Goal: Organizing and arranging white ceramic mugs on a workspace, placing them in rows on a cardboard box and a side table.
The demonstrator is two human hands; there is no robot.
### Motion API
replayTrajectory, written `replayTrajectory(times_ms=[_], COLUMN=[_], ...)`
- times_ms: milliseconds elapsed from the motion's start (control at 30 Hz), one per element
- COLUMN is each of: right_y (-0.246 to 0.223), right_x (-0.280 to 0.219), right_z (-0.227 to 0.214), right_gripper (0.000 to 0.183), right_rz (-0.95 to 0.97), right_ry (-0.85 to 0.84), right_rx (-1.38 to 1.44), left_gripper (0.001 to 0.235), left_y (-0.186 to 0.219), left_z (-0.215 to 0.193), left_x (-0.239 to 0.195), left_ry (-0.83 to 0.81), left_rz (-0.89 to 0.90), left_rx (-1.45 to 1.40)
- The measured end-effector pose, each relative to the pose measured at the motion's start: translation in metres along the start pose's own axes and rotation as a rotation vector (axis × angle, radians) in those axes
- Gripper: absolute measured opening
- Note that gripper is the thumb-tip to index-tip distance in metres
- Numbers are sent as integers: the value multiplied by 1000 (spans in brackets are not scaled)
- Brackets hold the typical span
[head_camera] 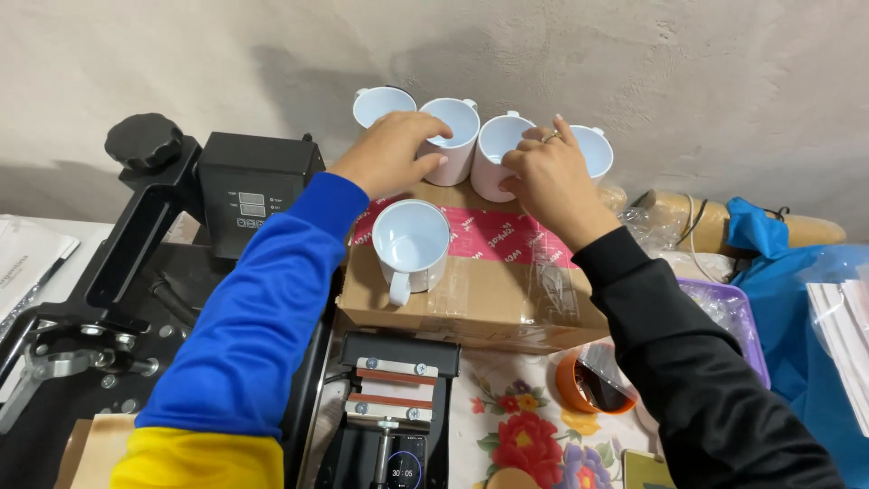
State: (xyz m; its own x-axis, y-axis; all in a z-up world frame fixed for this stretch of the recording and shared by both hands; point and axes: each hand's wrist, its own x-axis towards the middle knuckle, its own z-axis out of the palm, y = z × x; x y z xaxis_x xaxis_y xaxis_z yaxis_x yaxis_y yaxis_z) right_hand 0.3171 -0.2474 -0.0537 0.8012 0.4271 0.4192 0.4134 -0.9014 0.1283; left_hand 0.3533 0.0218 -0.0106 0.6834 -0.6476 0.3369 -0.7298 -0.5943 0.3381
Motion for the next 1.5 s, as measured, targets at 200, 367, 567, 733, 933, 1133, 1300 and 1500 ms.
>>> replayTrajectory(times_ms=[200,367,567,733,933,1133,1300,1500], right_y=[6,-22,-20,-30,-23,-6,-72,-155], right_x=[6,-25,-67,-60,-46,-64,-97,-78], right_z=[11,-78,-28,-28,-38,-20,-55,-57], right_gripper=[23,83,126,122,103,115,78,93], right_rz=[40,177,720,790,872,755,446,189], right_ry=[47,298,358,303,254,333,676,-56], right_rx=[-38,226,782,874,817,883,813,1032], left_gripper=[37,43,48,49,52,59,62,107], left_y=[16,26,37,42,42,75,106,155], left_z=[1,-8,-15,-11,-8,-33,-29,0], left_x=[9,6,4,4,1,-38,-120,-154], left_ry=[-80,-85,-154,-184,-177,57,419,147], left_rz=[-48,-18,-77,-104,-141,-130,-351,-740], left_rx=[55,54,17,-13,-31,-194,-61,-447])
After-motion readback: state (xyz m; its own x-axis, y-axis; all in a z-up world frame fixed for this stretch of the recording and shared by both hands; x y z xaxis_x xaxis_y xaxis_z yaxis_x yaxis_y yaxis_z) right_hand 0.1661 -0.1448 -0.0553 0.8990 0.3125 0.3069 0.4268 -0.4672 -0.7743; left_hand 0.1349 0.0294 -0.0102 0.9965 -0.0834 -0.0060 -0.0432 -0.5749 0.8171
